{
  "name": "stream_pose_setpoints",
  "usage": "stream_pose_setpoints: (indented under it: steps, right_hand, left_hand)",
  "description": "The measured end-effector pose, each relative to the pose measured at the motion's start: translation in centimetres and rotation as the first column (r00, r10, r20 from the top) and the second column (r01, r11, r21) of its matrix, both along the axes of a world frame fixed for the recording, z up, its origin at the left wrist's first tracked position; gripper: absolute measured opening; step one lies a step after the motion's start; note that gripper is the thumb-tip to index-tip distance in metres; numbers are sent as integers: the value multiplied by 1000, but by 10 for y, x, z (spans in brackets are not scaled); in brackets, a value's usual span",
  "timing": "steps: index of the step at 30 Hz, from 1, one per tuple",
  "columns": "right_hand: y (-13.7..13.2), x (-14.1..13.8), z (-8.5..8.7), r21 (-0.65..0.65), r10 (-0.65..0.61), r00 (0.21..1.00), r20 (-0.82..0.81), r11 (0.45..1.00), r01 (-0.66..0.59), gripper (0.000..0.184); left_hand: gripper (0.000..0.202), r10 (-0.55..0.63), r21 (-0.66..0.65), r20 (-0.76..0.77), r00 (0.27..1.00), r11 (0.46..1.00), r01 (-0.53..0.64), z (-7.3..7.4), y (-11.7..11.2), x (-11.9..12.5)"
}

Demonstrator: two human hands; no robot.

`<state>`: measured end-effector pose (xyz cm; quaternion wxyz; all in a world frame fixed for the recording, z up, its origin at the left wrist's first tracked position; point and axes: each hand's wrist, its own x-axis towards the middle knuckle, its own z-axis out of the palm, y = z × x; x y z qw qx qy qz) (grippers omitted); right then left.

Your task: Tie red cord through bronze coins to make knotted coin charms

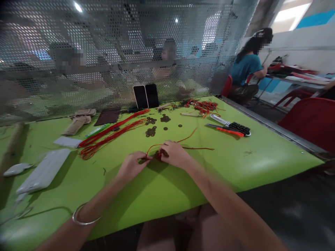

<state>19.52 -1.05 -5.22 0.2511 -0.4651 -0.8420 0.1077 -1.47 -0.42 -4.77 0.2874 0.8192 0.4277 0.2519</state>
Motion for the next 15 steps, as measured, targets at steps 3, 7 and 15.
stream_pose_setpoints:
  steps: [3, 7, 15]
  right_hand:
    - [-2, 1, 1, -29, 1, 1000, -22, 1000, -2, 7]
    - [-2, 1, 2, -74, 16, 995, -103, 997, -24, 5]
    - [4, 1, 0, -9, -103, 991, 83, 995, 104, 7]
  left_hand:
    - [16, -11, 13, -14, 1000, 1000, 11, -2, 2, 0]
    - [19, -31, 41, -54, 998, 999, 33, -4, 4, -1]
    - [20, -85, 86, -151, 985, 991, 98, -2, 3, 1]
